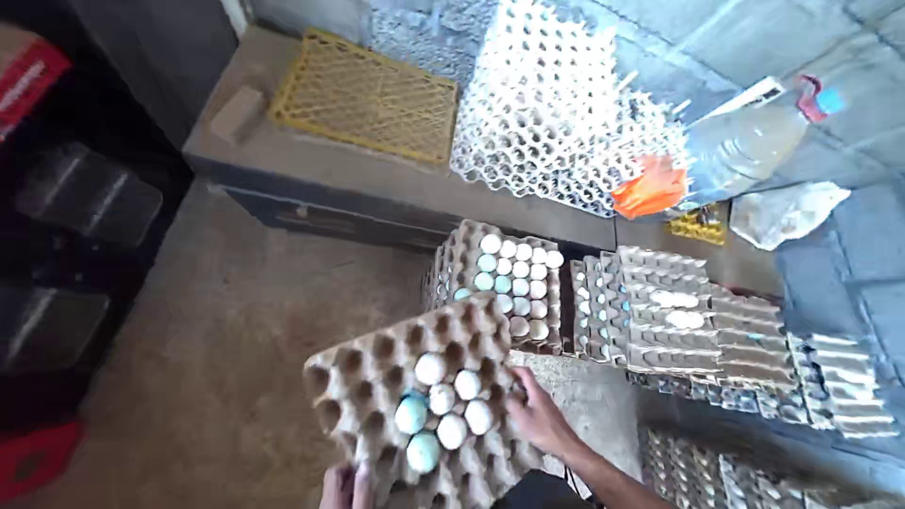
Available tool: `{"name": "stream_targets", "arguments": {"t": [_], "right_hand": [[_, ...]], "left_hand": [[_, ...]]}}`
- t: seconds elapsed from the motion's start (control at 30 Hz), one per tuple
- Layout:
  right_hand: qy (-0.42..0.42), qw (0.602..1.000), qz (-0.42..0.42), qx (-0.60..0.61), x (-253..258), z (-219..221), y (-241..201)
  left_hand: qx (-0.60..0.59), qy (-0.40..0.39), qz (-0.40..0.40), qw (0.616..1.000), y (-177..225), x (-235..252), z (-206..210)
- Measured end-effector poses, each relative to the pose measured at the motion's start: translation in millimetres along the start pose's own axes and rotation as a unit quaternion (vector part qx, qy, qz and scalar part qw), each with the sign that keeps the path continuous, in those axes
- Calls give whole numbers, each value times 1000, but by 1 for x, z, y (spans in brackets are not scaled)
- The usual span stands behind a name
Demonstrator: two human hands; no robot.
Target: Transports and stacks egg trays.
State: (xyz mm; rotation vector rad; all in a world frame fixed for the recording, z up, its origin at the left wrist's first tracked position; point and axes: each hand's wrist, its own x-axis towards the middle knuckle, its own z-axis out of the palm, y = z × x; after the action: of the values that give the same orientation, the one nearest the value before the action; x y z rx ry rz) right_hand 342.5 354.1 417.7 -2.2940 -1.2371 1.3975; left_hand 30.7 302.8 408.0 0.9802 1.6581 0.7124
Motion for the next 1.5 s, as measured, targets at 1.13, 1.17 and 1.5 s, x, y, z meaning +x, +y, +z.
{"name": "stream_targets", "arguments": {"t": [1.13,1.17,1.5], "right_hand": [[104,987,107,68,168,-149,63],[103,987,104,69,168,-150,63],[90,990,74,75,170,-147,76]], "left_hand": [[218,-130,-56,966,158,225,231],[220,-124,-53,966,160,225,232],[244,-109,-56,962,155,225,236]]}}
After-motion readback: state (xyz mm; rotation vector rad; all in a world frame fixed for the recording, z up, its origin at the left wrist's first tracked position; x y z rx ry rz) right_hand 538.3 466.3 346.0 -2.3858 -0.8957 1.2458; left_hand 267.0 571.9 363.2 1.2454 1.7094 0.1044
